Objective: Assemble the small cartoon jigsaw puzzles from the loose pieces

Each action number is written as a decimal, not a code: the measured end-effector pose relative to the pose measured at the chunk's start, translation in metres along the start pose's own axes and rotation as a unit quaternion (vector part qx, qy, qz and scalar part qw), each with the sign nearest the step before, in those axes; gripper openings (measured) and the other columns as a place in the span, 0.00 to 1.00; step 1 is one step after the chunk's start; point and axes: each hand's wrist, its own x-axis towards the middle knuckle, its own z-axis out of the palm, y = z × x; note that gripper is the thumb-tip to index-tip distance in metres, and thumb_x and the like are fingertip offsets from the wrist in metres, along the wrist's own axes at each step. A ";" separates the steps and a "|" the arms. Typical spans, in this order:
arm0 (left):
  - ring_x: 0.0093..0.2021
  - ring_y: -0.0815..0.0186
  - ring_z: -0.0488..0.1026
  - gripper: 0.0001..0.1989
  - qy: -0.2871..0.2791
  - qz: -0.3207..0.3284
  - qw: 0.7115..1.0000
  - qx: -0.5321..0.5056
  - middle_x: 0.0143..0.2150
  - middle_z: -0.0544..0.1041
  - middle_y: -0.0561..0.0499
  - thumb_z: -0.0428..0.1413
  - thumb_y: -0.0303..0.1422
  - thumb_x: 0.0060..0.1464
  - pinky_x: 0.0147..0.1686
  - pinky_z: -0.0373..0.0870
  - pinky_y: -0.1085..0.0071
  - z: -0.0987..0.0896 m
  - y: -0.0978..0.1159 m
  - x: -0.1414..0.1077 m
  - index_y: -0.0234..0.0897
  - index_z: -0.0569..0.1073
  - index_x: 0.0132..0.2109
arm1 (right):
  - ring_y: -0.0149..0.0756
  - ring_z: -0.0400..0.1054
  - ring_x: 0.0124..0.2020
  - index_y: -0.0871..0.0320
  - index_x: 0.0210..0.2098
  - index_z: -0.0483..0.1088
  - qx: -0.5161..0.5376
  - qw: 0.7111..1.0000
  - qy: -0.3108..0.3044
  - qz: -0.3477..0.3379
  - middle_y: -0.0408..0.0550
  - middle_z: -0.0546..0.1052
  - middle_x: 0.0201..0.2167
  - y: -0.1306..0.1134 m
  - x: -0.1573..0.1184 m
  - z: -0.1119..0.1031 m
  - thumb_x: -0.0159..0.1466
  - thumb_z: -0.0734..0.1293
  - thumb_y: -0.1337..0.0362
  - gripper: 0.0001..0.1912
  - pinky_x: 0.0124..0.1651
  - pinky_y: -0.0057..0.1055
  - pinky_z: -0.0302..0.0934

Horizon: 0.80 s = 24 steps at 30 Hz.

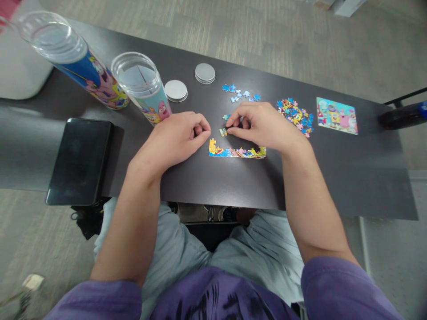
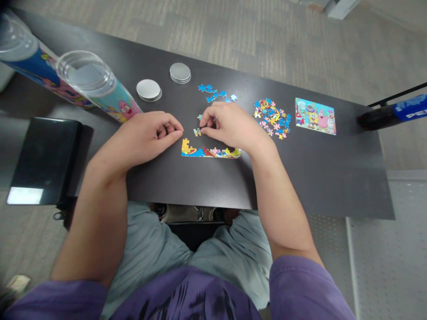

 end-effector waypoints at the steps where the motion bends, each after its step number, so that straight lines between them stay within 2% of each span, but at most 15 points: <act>1: 0.40 0.59 0.80 0.11 0.002 0.001 1.000 -0.001 0.42 0.88 0.51 0.62 0.40 0.75 0.45 0.72 0.59 0.000 0.000 0.000 0.44 0.89 0.52 | 0.49 0.78 0.40 0.48 0.45 0.89 -0.002 1.000 0.000 0.000 0.50 0.87 0.43 0.000 0.000 0.000 0.73 0.85 0.62 0.04 0.51 0.49 0.70; 5: 0.40 0.58 0.80 0.11 0.011 0.005 1.000 -0.004 0.40 0.87 0.51 0.62 0.39 0.76 0.45 0.71 0.59 0.003 0.000 0.000 0.44 0.89 0.52 | 0.47 0.78 0.41 0.50 0.47 0.91 0.005 1.000 -0.002 -0.014 0.50 0.88 0.45 0.001 0.001 0.003 0.72 0.87 0.60 0.07 0.49 0.46 0.70; 10: 0.41 0.58 0.80 0.10 0.011 0.007 1.000 0.000 0.41 0.88 0.50 0.62 0.38 0.76 0.46 0.71 0.59 0.004 -0.002 0.000 0.44 0.89 0.52 | 0.45 0.77 0.39 0.50 0.43 0.88 0.020 0.999 -0.010 -0.030 0.47 0.86 0.40 0.002 0.003 0.008 0.71 0.85 0.62 0.05 0.48 0.45 0.69; 16: 0.43 0.58 0.81 0.10 -0.001 0.005 1.000 -0.005 0.42 0.88 0.50 0.62 0.38 0.75 0.48 0.72 0.58 0.001 0.000 0.000 0.44 0.89 0.53 | 0.44 0.75 0.36 0.49 0.42 0.84 0.047 0.999 -0.021 -0.006 0.45 0.84 0.38 -0.008 0.002 0.009 0.69 0.84 0.65 0.08 0.45 0.44 0.68; 20: 0.44 0.58 0.82 0.10 -0.006 0.002 1.000 -0.011 0.43 0.88 0.50 0.62 0.38 0.74 0.49 0.72 0.58 0.000 -0.001 -0.001 0.44 0.89 0.53 | 0.43 0.75 0.36 0.49 0.44 0.83 0.092 0.995 -0.036 0.008 0.44 0.84 0.34 -0.012 0.002 0.011 0.69 0.84 0.62 0.09 0.44 0.43 0.68; 24: 0.45 0.58 0.82 0.15 -0.026 0.028 0.999 -0.029 0.47 0.89 0.51 0.71 0.44 0.68 0.49 0.73 0.58 -0.002 -0.007 -0.003 0.44 0.88 0.57 | 0.43 0.74 0.37 0.49 0.47 0.85 0.142 0.989 -0.026 0.009 0.44 0.84 0.36 -0.009 0.004 0.015 0.72 0.85 0.57 0.09 0.44 0.42 0.69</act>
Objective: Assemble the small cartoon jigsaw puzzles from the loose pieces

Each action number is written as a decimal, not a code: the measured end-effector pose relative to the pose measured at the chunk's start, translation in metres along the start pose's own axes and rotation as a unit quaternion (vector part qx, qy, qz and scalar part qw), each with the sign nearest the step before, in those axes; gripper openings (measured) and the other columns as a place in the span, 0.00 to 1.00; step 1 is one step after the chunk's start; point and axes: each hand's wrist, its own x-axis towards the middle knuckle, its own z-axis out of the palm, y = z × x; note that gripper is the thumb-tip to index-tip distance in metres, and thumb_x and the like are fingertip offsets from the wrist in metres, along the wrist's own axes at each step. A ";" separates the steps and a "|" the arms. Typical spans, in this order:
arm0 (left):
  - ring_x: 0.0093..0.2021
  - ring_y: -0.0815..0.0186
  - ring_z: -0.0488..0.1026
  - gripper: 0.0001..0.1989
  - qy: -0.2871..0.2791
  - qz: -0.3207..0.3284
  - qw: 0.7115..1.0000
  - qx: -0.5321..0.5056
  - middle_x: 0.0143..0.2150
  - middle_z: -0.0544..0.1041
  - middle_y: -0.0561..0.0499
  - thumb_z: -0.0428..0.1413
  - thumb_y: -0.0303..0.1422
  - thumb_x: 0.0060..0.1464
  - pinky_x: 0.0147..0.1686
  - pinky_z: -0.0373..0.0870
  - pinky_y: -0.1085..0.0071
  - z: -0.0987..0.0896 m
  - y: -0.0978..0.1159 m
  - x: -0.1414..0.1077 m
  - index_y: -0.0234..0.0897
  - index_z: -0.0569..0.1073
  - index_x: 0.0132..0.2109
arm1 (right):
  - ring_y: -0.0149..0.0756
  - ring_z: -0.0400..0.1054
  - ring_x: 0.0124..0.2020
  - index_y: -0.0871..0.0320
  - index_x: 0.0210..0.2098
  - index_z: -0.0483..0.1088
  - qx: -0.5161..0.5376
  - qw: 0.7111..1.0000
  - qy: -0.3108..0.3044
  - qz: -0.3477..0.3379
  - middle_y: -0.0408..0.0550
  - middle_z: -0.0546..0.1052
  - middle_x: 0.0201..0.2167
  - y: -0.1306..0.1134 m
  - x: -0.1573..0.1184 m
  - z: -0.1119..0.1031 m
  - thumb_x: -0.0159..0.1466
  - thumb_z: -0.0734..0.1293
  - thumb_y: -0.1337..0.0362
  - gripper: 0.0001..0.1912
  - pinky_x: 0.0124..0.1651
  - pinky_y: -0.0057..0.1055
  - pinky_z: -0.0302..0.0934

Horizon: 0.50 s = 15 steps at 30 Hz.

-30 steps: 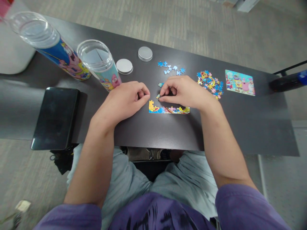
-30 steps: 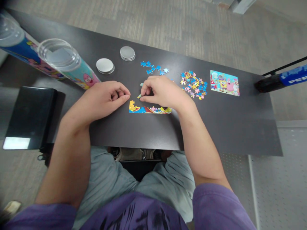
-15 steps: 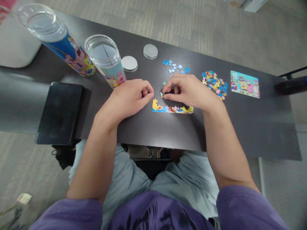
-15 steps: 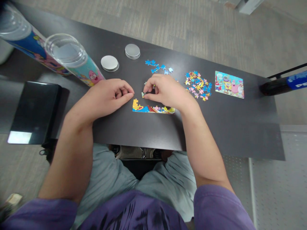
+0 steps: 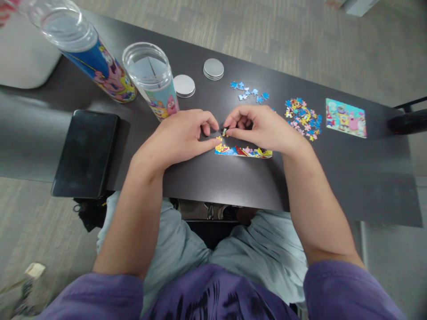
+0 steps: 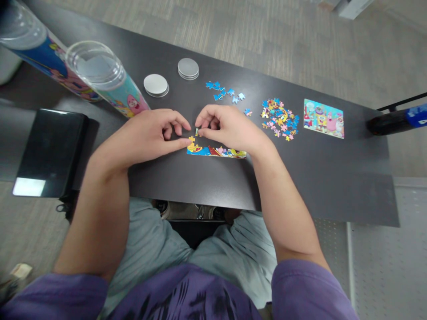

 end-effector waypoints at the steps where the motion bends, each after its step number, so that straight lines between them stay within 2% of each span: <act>1: 0.45 0.58 0.82 0.18 -0.004 0.005 1.000 -0.001 0.48 0.89 0.51 0.73 0.44 0.65 0.49 0.73 0.58 0.000 -0.001 -0.001 0.44 0.88 0.58 | 0.43 0.74 0.38 0.49 0.48 0.85 0.013 1.000 0.003 0.000 0.45 0.84 0.36 0.001 0.001 0.001 0.72 0.85 0.55 0.10 0.44 0.42 0.69; 4: 0.45 0.58 0.82 0.22 0.001 0.010 1.000 0.005 0.48 0.89 0.52 0.78 0.45 0.60 0.49 0.73 0.59 0.001 -0.004 -0.002 0.46 0.88 0.58 | 0.44 0.75 0.40 0.49 0.49 0.85 0.057 0.998 0.006 0.010 0.45 0.84 0.38 0.003 0.004 0.005 0.72 0.87 0.52 0.14 0.45 0.41 0.70; 9: 0.45 0.58 0.82 0.22 0.016 0.010 1.000 0.004 0.47 0.88 0.53 0.79 0.45 0.60 0.49 0.73 0.59 0.004 -0.003 -0.002 0.46 0.88 0.57 | 0.42 0.75 0.40 0.49 0.49 0.83 0.127 0.992 -0.014 0.016 0.44 0.84 0.39 0.006 0.007 0.011 0.69 0.88 0.54 0.17 0.44 0.41 0.69; 15: 0.45 0.58 0.82 0.22 0.013 -0.005 1.000 -0.004 0.46 0.88 0.53 0.80 0.43 0.59 0.48 0.72 0.60 0.001 0.001 -0.002 0.45 0.88 0.57 | 0.41 0.75 0.39 0.48 0.54 0.82 0.112 0.994 -0.003 0.017 0.43 0.85 0.41 0.012 0.009 0.015 0.70 0.88 0.54 0.19 0.43 0.40 0.66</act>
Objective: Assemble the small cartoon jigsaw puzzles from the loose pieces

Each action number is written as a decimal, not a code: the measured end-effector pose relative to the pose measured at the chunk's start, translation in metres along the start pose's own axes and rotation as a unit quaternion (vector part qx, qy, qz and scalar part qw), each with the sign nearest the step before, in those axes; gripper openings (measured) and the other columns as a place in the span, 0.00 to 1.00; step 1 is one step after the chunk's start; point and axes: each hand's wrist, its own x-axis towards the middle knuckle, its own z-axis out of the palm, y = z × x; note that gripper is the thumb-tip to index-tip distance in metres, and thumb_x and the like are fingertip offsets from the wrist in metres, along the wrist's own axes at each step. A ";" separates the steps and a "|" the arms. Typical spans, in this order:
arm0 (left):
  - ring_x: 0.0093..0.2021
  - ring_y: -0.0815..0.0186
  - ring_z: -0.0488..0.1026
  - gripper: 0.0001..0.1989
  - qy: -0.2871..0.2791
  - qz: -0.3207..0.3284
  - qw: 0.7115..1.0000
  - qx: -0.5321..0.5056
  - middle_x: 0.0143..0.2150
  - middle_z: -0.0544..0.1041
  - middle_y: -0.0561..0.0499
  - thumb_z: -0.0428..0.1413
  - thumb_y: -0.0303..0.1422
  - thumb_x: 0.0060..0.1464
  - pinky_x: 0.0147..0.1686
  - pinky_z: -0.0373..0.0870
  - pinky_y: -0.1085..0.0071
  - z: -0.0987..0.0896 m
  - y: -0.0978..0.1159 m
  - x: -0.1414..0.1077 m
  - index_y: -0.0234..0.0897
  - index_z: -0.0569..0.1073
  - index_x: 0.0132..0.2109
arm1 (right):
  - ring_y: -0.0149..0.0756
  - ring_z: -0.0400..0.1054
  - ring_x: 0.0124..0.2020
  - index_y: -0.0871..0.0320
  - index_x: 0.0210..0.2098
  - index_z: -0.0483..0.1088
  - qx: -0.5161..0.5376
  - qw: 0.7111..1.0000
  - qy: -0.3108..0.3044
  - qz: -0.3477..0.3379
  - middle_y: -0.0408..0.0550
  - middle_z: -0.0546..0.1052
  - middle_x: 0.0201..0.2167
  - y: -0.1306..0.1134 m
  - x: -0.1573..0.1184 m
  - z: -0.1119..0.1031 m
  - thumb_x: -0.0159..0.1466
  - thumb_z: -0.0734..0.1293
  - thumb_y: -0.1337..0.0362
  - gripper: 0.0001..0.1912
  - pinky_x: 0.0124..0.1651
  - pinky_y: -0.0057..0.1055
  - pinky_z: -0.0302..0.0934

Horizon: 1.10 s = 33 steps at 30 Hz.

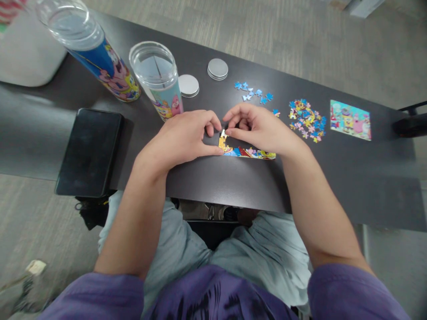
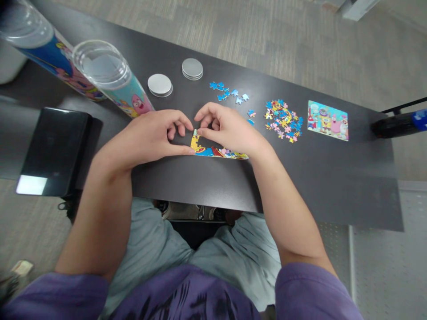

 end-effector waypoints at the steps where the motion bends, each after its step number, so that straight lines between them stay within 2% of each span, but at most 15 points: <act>1: 0.45 0.58 0.82 0.23 -0.002 -0.002 1.000 -0.003 0.46 0.88 0.53 0.80 0.43 0.58 0.48 0.72 0.60 0.000 0.000 0.000 0.45 0.88 0.57 | 0.41 0.74 0.38 0.48 0.55 0.81 -0.004 1.000 0.004 -0.006 0.43 0.86 0.41 0.001 0.001 0.001 0.70 0.88 0.54 0.20 0.42 0.40 0.66; 6: 0.43 0.58 0.81 0.22 -0.001 -0.006 1.000 -0.006 0.45 0.88 0.54 0.81 0.44 0.56 0.46 0.71 0.59 0.000 0.001 0.001 0.46 0.86 0.54 | 0.37 0.68 0.33 0.48 0.56 0.79 -0.027 0.999 0.019 -0.038 0.42 0.86 0.41 0.004 0.003 0.006 0.70 0.86 0.56 0.20 0.40 0.40 0.63; 9: 0.43 0.59 0.80 0.22 -0.002 -0.010 1.000 -0.008 0.46 0.88 0.54 0.81 0.44 0.55 0.46 0.71 0.59 0.000 0.002 0.001 0.46 0.86 0.53 | 0.39 0.68 0.34 0.49 0.55 0.81 -0.049 0.998 0.026 -0.034 0.43 0.84 0.40 0.001 0.002 0.002 0.71 0.87 0.53 0.20 0.39 0.40 0.62; 15: 0.45 0.59 0.82 0.23 -0.015 -0.021 1.000 -0.008 0.47 0.90 0.53 0.80 0.46 0.57 0.47 0.72 0.59 -0.003 0.003 -0.001 0.47 0.88 0.55 | 0.47 0.73 0.40 0.46 0.53 0.84 -0.116 0.982 0.148 0.008 0.50 0.86 0.47 -0.016 -0.011 -0.029 0.72 0.88 0.39 0.23 0.42 0.45 0.64; 19: 0.49 0.54 0.85 0.26 -0.019 -0.018 1.000 -0.008 0.52 0.91 0.51 0.79 0.48 0.57 0.49 0.74 0.57 -0.004 0.001 -0.001 0.48 0.89 0.60 | 0.50 0.73 0.40 0.46 0.51 0.85 -0.177 0.964 0.192 0.042 0.54 0.88 0.49 -0.017 -0.018 -0.051 0.74 0.86 0.35 0.24 0.45 0.49 0.65; 23: 0.51 0.52 0.85 0.26 -0.024 -0.012 1.000 -0.007 0.55 0.91 0.49 0.77 0.50 0.60 0.50 0.74 0.55 -0.003 -0.003 0.000 0.49 0.89 0.62 | 0.49 0.71 0.40 0.48 0.50 0.86 -0.224 0.941 0.250 0.042 0.57 0.90 0.49 -0.004 -0.023 -0.076 0.76 0.83 0.39 0.21 0.49 0.52 0.66; 27: 0.46 0.54 0.83 0.26 -0.027 -0.020 0.999 -0.004 0.52 0.91 0.50 0.77 0.54 0.59 0.48 0.74 0.55 -0.002 -0.007 0.000 0.51 0.90 0.60 | 0.52 0.77 0.44 0.49 0.49 0.87 -0.250 0.916 0.303 0.081 0.56 0.92 0.52 0.008 -0.031 -0.098 0.77 0.81 0.48 0.12 0.53 0.51 0.69; 30: 0.44 0.54 0.82 0.28 -0.025 -0.028 0.999 0.003 0.49 0.89 0.50 0.75 0.57 0.58 0.45 0.73 0.55 -0.001 -0.009 0.000 0.52 0.90 0.60 | 0.52 0.82 0.45 0.52 0.45 0.87 -0.274 0.911 0.285 0.118 0.56 0.93 0.49 0.008 -0.036 -0.103 0.74 0.81 0.60 0.03 0.57 0.50 0.73; 33: 0.42 0.52 0.80 0.29 -0.025 -0.031 0.999 0.006 0.49 0.88 0.48 0.73 0.60 0.58 0.44 0.72 0.53 -0.001 -0.008 0.001 0.50 0.90 0.59 | 0.50 0.82 0.44 0.53 0.39 0.86 -0.281 0.918 0.230 0.160 0.54 0.92 0.43 0.003 -0.038 -0.100 0.73 0.84 0.63 0.06 0.59 0.50 0.76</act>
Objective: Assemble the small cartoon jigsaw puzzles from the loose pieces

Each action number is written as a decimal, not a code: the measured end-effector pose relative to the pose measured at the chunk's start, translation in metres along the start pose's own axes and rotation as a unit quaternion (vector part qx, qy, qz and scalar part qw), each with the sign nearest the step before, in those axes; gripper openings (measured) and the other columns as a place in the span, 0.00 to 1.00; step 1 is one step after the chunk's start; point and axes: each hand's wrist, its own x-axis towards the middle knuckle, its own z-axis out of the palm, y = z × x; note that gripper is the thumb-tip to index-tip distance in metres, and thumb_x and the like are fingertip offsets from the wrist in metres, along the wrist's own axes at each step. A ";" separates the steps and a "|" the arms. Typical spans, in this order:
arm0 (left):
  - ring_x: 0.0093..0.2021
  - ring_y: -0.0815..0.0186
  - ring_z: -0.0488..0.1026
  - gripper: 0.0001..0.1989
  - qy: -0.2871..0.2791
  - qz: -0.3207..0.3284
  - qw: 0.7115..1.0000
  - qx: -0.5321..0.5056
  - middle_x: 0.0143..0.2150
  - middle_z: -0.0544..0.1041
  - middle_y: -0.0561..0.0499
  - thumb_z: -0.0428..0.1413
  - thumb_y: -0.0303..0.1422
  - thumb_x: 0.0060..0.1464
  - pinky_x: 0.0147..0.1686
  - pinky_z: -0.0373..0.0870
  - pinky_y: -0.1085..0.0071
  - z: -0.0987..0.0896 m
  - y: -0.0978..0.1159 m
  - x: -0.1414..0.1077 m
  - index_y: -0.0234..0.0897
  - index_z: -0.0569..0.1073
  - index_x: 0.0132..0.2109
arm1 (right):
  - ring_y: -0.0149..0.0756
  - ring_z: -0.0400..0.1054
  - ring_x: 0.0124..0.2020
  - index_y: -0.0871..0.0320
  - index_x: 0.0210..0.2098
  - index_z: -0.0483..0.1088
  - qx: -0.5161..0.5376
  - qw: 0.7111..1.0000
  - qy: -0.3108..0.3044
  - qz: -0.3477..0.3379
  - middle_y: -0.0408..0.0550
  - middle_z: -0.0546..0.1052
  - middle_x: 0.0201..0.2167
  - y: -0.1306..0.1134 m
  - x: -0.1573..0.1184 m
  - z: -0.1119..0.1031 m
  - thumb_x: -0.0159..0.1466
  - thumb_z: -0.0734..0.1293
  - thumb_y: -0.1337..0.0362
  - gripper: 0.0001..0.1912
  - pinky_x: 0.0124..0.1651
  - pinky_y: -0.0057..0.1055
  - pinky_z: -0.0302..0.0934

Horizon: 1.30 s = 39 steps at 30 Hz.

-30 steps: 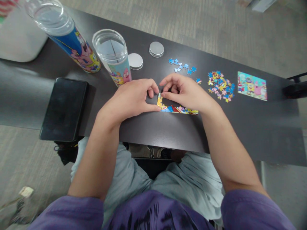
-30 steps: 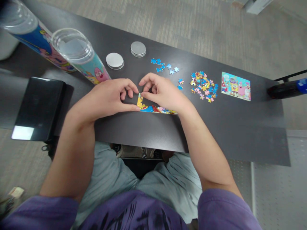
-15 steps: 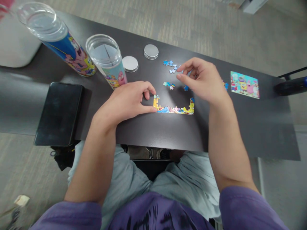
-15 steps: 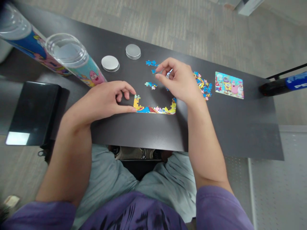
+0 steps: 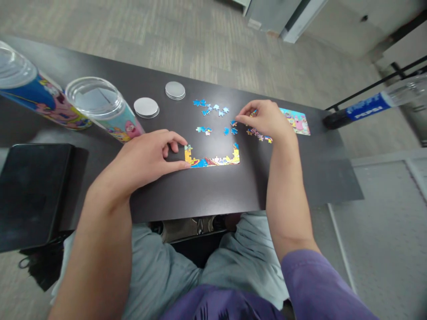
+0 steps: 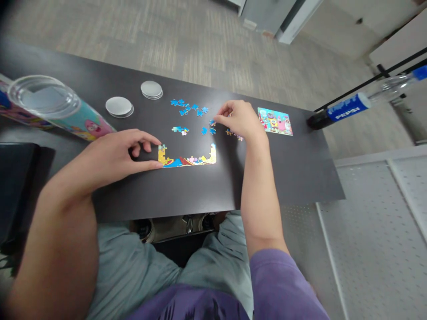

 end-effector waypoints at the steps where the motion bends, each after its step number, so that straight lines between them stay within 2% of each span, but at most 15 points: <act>1: 0.41 0.51 0.80 0.30 -0.002 -0.003 1.000 -0.002 0.49 0.88 0.48 0.73 0.61 0.57 0.44 0.72 0.51 0.000 0.001 0.000 0.50 0.90 0.59 | 0.50 0.82 0.43 0.53 0.38 0.86 0.000 1.000 -0.017 0.007 0.54 0.92 0.42 -0.001 -0.001 0.000 0.72 0.85 0.62 0.08 0.58 0.50 0.76; 5: 0.43 0.48 0.81 0.31 -0.009 -0.014 1.000 -0.007 0.49 0.88 0.46 0.72 0.63 0.55 0.45 0.74 0.48 -0.003 0.006 0.000 0.51 0.90 0.57 | 0.50 0.83 0.42 0.51 0.36 0.86 0.002 0.999 -0.051 0.013 0.52 0.92 0.41 -0.002 -0.001 0.002 0.70 0.88 0.61 0.11 0.56 0.51 0.78; 11: 0.43 0.47 0.80 0.31 -0.010 -0.009 1.000 -0.014 0.50 0.88 0.45 0.70 0.63 0.57 0.46 0.75 0.47 -0.003 0.008 0.000 0.50 0.90 0.59 | 0.48 0.82 0.43 0.52 0.41 0.86 0.015 0.997 -0.066 -0.031 0.51 0.91 0.41 -0.005 0.004 0.012 0.73 0.84 0.63 0.06 0.58 0.50 0.76; 15: 0.43 0.48 0.81 0.32 -0.008 -0.006 1.000 -0.017 0.50 0.88 0.45 0.69 0.62 0.58 0.46 0.74 0.47 -0.002 0.005 -0.001 0.50 0.89 0.60 | 0.46 0.81 0.42 0.52 0.44 0.86 0.043 0.993 -0.084 -0.066 0.51 0.90 0.43 -0.014 0.003 0.022 0.74 0.82 0.64 0.04 0.54 0.47 0.74; 18: 0.43 0.48 0.81 0.32 -0.011 -0.010 1.000 -0.017 0.50 0.87 0.45 0.69 0.62 0.58 0.47 0.74 0.48 -0.003 0.005 -0.001 0.50 0.89 0.60 | 0.46 0.81 0.43 0.52 0.45 0.86 0.046 0.994 -0.068 -0.066 0.50 0.90 0.44 -0.013 0.001 0.019 0.75 0.82 0.62 0.03 0.53 0.46 0.73; 21: 0.43 0.49 0.80 0.32 -0.010 -0.013 1.000 -0.016 0.51 0.87 0.45 0.68 0.61 0.59 0.47 0.74 0.48 -0.003 0.007 -0.001 0.49 0.89 0.61 | 0.47 0.80 0.42 0.51 0.43 0.87 0.034 0.997 -0.047 -0.045 0.50 0.89 0.42 -0.002 -0.001 0.005 0.74 0.85 0.58 0.07 0.53 0.47 0.72; 25: 0.41 0.50 0.79 0.32 -0.010 -0.010 1.000 -0.013 0.51 0.88 0.45 0.67 0.60 0.59 0.46 0.74 0.48 -0.002 0.007 0.000 0.48 0.89 0.61 | 0.47 0.78 0.39 0.50 0.44 0.90 0.025 0.994 -0.098 -0.037 0.47 0.87 0.37 0.013 -0.003 -0.008 0.65 0.91 0.51 0.16 0.47 0.47 0.70; 30: 0.43 0.50 0.80 0.31 -0.010 -0.012 1.000 -0.016 0.51 0.89 0.46 0.69 0.61 0.60 0.47 0.75 0.47 -0.001 0.006 0.000 0.48 0.90 0.62 | 0.46 0.75 0.36 0.49 0.43 0.90 0.032 0.989 -0.135 -0.045 0.44 0.83 0.32 0.012 0.000 -0.004 0.64 0.93 0.45 0.20 0.46 0.47 0.67; 34: 0.44 0.48 0.81 0.33 -0.013 -0.018 1.000 -0.016 0.51 0.88 0.45 0.68 0.61 0.59 0.47 0.75 0.45 -0.002 0.008 0.000 0.46 0.90 0.62 | 0.45 0.75 0.36 0.49 0.42 0.87 0.044 0.990 -0.126 -0.046 0.44 0.84 0.34 0.008 0.002 0.006 0.66 0.91 0.51 0.16 0.46 0.46 0.67; 39: 0.43 0.49 0.81 0.31 -0.011 -0.015 1.000 -0.016 0.51 0.88 0.46 0.68 0.60 0.61 0.47 0.74 0.47 -0.002 0.008 -0.001 0.47 0.89 0.62 | 0.46 0.76 0.39 0.49 0.43 0.87 0.056 0.989 -0.106 -0.080 0.46 0.86 0.39 0.004 0.002 0.014 0.69 0.88 0.59 0.10 0.49 0.46 0.68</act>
